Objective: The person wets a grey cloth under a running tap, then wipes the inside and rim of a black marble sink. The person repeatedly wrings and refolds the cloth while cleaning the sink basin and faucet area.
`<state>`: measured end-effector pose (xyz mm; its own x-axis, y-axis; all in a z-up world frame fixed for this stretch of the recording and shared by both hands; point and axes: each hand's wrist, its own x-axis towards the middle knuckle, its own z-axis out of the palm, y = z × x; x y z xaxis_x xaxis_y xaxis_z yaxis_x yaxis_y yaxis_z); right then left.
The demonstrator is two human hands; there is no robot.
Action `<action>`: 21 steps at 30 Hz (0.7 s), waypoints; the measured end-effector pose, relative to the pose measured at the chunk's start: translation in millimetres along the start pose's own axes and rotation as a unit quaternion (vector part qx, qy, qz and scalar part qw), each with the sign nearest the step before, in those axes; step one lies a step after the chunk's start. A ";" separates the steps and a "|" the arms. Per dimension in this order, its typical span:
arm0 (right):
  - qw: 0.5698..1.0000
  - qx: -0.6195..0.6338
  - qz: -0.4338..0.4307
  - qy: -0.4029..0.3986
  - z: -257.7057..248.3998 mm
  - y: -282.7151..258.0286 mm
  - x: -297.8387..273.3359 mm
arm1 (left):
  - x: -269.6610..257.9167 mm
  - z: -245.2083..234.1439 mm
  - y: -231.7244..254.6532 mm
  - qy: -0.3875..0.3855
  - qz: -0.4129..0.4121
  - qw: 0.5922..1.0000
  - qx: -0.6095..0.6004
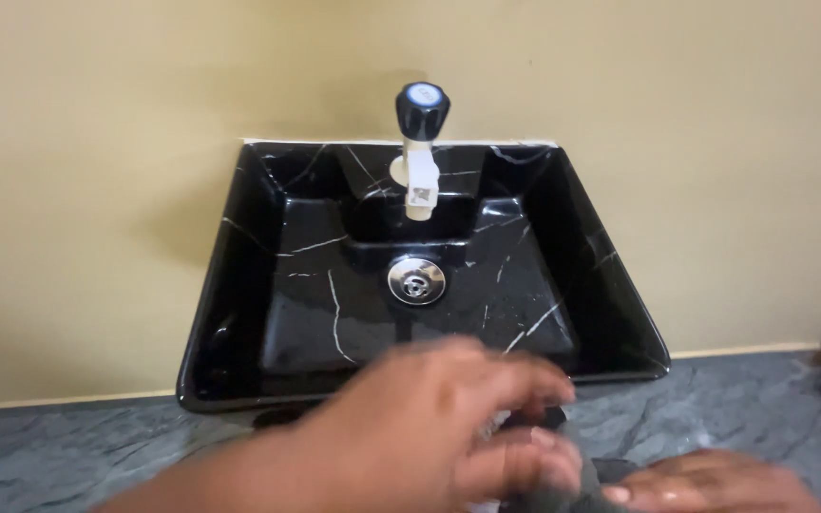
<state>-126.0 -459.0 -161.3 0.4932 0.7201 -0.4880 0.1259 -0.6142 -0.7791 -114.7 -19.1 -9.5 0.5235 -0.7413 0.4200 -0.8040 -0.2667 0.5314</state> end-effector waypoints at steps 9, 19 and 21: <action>0.918 -0.124 -0.294 0.235 85.7 81.9 189.0 | -95.5 148.4 -68.3 0.114 -0.229 0.958 -0.129; 0.838 -0.022 -0.444 0.316 93.2 -30.4 139.4 | -111.5 126.9 -13.8 0.268 -0.124 0.937 -0.184; 0.861 0.017 -0.436 0.262 92.9 -28.0 146.0 | -107.0 114.4 -0.9 0.275 -0.111 0.936 -0.188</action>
<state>-137.4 -306.7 -247.3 0.5463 0.6526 0.5251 0.6238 0.1013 -0.7750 -202.2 -10.0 -139.1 0.8152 -0.2364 0.5288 -0.5561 -0.0643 0.8286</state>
